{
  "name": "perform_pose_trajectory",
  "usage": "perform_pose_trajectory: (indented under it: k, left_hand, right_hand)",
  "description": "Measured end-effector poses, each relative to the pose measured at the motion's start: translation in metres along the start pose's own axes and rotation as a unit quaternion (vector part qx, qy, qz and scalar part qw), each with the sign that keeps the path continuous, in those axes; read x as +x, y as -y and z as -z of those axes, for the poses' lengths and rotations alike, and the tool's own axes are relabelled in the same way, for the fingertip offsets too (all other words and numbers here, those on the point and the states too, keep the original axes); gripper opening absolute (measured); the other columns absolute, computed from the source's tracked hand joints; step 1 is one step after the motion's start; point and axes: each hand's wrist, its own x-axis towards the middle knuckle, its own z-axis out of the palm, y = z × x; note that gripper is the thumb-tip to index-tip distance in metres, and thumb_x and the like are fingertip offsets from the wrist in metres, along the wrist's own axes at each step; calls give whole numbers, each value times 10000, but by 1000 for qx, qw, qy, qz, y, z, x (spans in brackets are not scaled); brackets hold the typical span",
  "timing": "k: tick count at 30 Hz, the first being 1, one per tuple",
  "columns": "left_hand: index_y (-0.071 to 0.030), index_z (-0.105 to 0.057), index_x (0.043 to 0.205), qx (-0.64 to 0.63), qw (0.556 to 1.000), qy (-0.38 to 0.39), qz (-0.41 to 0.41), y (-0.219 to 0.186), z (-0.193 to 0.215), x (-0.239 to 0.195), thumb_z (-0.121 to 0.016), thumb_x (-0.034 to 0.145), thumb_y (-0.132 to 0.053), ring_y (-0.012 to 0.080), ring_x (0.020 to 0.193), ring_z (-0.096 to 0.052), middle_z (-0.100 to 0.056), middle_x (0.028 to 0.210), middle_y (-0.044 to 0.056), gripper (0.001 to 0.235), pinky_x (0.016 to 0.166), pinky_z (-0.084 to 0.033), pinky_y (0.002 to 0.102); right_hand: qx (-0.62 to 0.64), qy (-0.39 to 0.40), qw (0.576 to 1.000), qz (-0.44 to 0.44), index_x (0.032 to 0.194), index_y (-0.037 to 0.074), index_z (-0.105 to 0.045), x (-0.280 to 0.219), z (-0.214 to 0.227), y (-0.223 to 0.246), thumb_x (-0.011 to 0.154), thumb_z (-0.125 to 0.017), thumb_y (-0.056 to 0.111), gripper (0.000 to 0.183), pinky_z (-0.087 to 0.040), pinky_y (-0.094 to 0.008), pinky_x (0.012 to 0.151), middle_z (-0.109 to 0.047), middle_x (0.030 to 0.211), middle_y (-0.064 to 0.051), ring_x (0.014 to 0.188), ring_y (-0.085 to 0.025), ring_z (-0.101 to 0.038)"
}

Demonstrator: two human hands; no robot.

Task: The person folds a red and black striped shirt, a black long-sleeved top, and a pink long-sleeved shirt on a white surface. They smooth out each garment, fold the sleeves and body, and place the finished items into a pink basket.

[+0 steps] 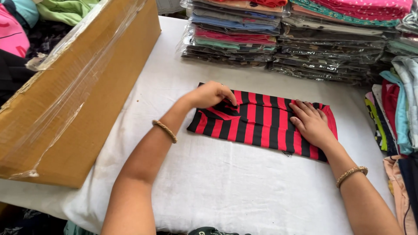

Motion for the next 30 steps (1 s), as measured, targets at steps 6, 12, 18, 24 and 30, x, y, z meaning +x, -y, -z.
perform_pose_trajectory:
  k: [6,12,18,24,30]
  left_hand:
    - [-41,-717,1079,-43,984,-101,138,46,22,-12,-519,912,35,264,922,-739,-782,1011,139,270,841,-597,381]
    - [-82,-628,1272,20,932,-147,330,45,10,-18,-724,907,-243,284,829,-746,-728,991,168,410,802,-570,392]
    - [-78,-686,1261,-46,940,-197,275,71,-13,-7,-745,800,-30,221,839,-689,-718,942,157,467,756,-570,345]
    - [-6,-716,1239,-299,882,-296,211,121,-17,-11,-604,898,62,113,965,-718,-760,1071,15,365,864,-582,244]
    - [-61,-686,1271,-274,897,-197,286,62,-6,-11,-665,921,7,127,884,-678,-730,1009,83,358,793,-555,267]
  right_hand:
    - [-2,-5,1000,5,1549,248,-427,-1,2,1,1030,-415,470,565,-182,-555,1196,-350,1648,-47,1527,-293,-268]
    - [-6,0,1000,1,1547,252,-428,-1,2,4,1032,-410,472,560,-186,-543,1202,-357,1643,-47,1524,-285,-273]
    - [-23,3,999,-27,1539,247,-444,-1,11,-18,1033,-406,494,565,-202,-551,1205,-380,1634,-43,1520,-274,-304]
    - [26,-61,992,-108,1449,198,-578,-12,33,-46,1013,-544,352,464,-335,-516,1121,-516,1538,-91,1409,-313,-451]
    - [79,-127,988,35,1130,111,-742,-14,48,-31,865,-741,129,266,-507,-428,922,-693,1161,-95,1087,-328,-630]
